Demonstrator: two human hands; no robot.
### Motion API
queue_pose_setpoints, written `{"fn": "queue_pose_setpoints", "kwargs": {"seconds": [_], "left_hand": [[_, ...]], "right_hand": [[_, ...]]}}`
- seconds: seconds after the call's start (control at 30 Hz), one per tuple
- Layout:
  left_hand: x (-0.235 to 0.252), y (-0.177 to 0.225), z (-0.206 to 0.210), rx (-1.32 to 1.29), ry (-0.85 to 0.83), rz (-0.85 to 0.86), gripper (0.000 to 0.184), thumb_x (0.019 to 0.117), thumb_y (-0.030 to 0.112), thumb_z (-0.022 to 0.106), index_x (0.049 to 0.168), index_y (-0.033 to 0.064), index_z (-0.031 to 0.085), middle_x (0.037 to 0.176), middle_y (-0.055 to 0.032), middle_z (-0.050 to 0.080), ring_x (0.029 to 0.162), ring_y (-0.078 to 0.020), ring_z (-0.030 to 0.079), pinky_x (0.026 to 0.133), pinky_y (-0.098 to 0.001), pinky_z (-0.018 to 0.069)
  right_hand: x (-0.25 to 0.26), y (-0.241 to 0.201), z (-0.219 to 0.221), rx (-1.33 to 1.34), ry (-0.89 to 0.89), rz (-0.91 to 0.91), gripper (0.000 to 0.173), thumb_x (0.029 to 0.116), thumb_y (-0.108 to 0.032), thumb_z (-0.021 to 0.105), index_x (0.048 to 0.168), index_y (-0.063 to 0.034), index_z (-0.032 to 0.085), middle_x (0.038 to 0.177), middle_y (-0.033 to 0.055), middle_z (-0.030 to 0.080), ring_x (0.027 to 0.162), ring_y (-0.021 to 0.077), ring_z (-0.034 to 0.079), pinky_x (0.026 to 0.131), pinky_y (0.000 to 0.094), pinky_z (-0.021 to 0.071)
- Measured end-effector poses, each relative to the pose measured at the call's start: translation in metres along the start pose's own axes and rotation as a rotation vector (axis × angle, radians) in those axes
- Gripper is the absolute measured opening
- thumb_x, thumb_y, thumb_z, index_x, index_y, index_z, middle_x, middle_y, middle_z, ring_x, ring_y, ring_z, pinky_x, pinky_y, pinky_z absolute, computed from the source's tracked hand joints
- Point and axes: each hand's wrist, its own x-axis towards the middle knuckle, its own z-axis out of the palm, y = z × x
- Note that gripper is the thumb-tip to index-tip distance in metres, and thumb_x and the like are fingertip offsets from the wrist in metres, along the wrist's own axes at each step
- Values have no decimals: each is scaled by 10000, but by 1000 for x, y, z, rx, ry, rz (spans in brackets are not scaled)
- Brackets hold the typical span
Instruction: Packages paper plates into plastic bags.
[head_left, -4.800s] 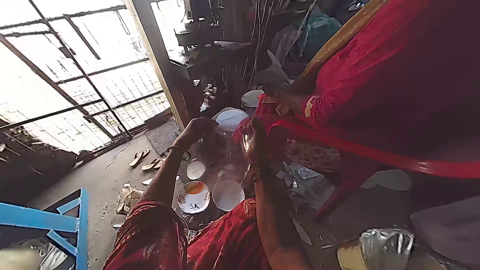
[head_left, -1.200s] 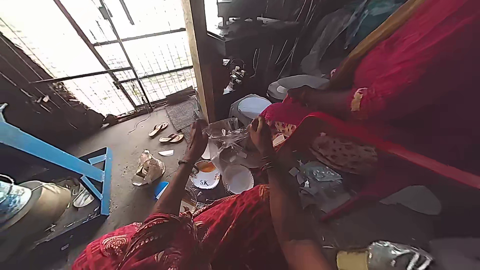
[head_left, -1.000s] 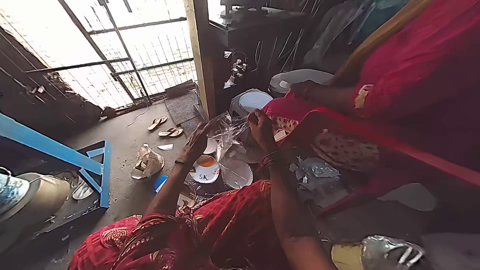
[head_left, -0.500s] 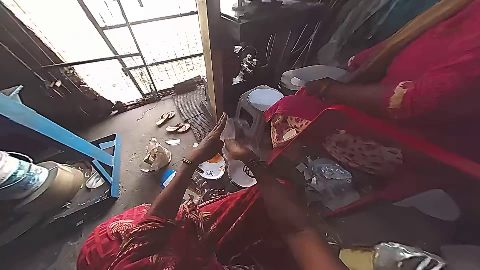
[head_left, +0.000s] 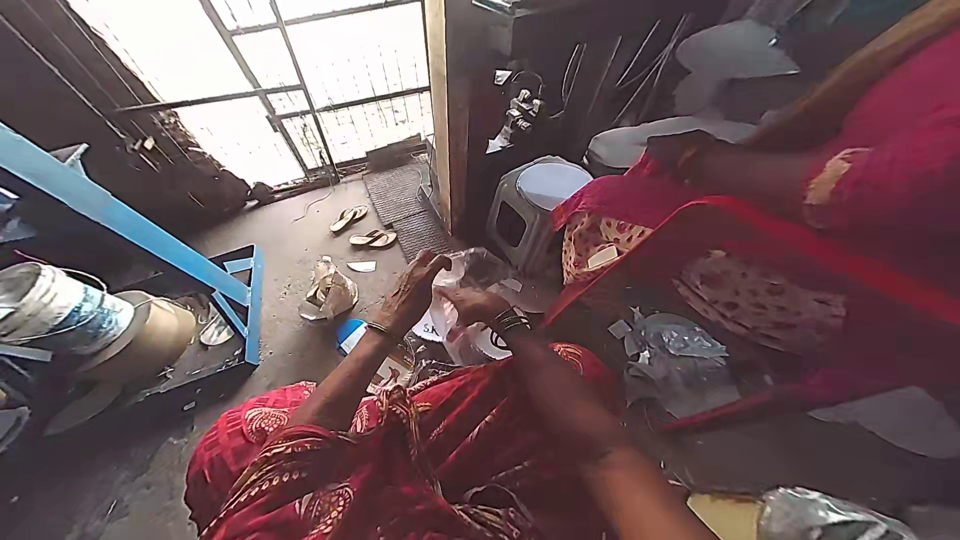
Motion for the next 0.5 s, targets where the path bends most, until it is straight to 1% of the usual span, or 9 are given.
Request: {"fn": "queue_pose_setpoints", "kwargs": {"seconds": [0.03,0.07,0.1,0.2,0.3,0.37,0.43,0.47,0.5], "left_hand": [[-1,1,-2,-7,-6,38,294,967,-106,490,1105,75,677,1229,-172,632,1081,-331,662,905,-482,565],[-3,2,-3,-8,-25,59,290,960,-116,484,1050,61,694,1239,-177,633,1103,-342,655,922,-498,552],[-3,2,-5,-3,-64,58,312,959,-120,478,1071,56,710,1279,-179,631,1133,-353,647,948,-515,535],[-6,5,-9,2,-193,6,472,987,-98,457,1412,55,594,1485,-158,543,1342,-328,552,1121,-491,438],[-3,17,-11,-58,-239,-55,661,952,-119,485,1572,83,381,1626,-132,366,1432,-300,459,1151,-471,418],[-2,27,-16,-147,-213,-53,728,940,-137,490,1610,70,297,1658,-161,295,1461,-315,419,1166,-473,397],[-2,39,-19,-238,-171,-58,693,945,-132,494,1591,51,323,1651,-173,303,1439,-327,446,1142,-480,418],[1,41,-18,-286,-159,-65,686,960,-126,476,1600,40,293,1641,-191,311,1450,-326,426,1158,-465,398],[5,36,-12,-317,-139,-78,681,970,-117,446,1609,39,270,1625,-206,330,1450,-313,423,1163,-444,393]], "right_hand": [[-3,6,-3,15,46,65,810,778,-202,852,1505,-138,499,1363,270,587,1234,481,567,966,691,450],[-8,12,-8,39,103,116,664,756,-252,878,1339,-63,625,1237,275,647,1151,479,609,929,697,465],[-14,16,-16,69,129,167,635,742,-288,901,1254,4,663,1189,282,665,1130,474,619,944,693,460],[-29,18,-26,50,92,276,655,773,-242,877,1313,27,623,1254,273,647,1200,454,595,979,680,441],[-31,25,-17,86,236,93,470,873,-112,740,1329,-55,639,1198,241,683,1127,428,645,923,655,488],[-25,17,-33,171,316,-96,304,954,-88,625,1246,-19,671,1101,215,704,1037,362,678,915,569,516],[-20,-2,-39,303,440,-165,237,958,-83,632,1143,57,681,1023,227,698,946,326,683,866,499,536],[-13,-7,-34,359,384,-110,277,945,-85,656,1170,76,645,1022,230,677,920,309,670,841,469,543],[-11,-12,-25,374,206,-23,417,948,-96,688,1304,91,578,1147,288,653,1048,381,649,946,535,497]]}}
